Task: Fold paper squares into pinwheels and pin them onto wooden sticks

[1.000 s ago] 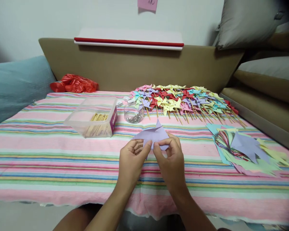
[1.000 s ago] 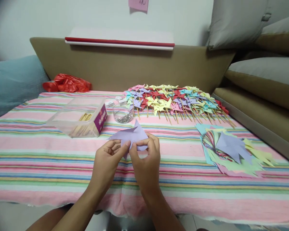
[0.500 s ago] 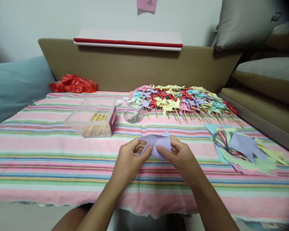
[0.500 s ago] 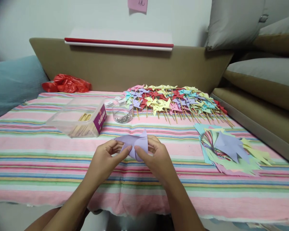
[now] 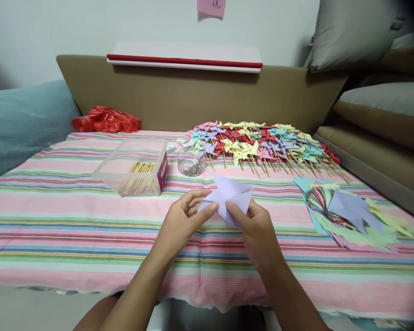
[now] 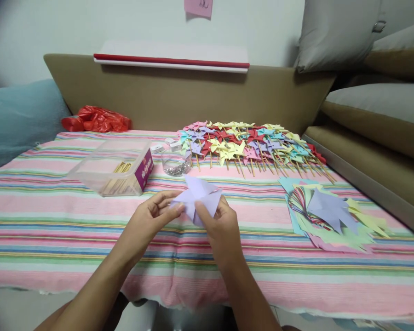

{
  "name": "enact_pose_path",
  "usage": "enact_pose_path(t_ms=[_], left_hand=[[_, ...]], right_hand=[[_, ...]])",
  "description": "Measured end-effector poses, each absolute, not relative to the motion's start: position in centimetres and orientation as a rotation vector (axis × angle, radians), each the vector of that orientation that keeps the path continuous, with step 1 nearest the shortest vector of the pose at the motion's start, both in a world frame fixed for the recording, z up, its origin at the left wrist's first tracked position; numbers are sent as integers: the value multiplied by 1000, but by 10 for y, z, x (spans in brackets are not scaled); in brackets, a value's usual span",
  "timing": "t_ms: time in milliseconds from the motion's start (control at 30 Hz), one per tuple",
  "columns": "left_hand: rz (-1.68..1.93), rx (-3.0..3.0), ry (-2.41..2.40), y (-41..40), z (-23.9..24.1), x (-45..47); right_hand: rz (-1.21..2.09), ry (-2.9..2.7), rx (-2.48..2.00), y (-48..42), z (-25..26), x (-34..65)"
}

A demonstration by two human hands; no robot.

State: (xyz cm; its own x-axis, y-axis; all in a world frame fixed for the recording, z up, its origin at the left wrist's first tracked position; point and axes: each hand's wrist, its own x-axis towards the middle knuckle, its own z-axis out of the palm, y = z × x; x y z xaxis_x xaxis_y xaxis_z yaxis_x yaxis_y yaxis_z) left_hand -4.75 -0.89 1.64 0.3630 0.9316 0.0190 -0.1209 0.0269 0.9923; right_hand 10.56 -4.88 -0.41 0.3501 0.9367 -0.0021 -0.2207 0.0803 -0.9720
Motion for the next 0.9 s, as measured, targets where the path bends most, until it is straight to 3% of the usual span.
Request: enact_pose_path(t_ms=[200,700,900], left_hand=[[1024,1051,769,-25,5,-27],[1281,891,929,-29,0,-14],[1348,734,855,-19,4,-23]], right_hand=[[1086,-565,-935,-47,-5,87],[1094,-654,-960,-49,-9,78],[872,-797,-985,-53,-8,81]])
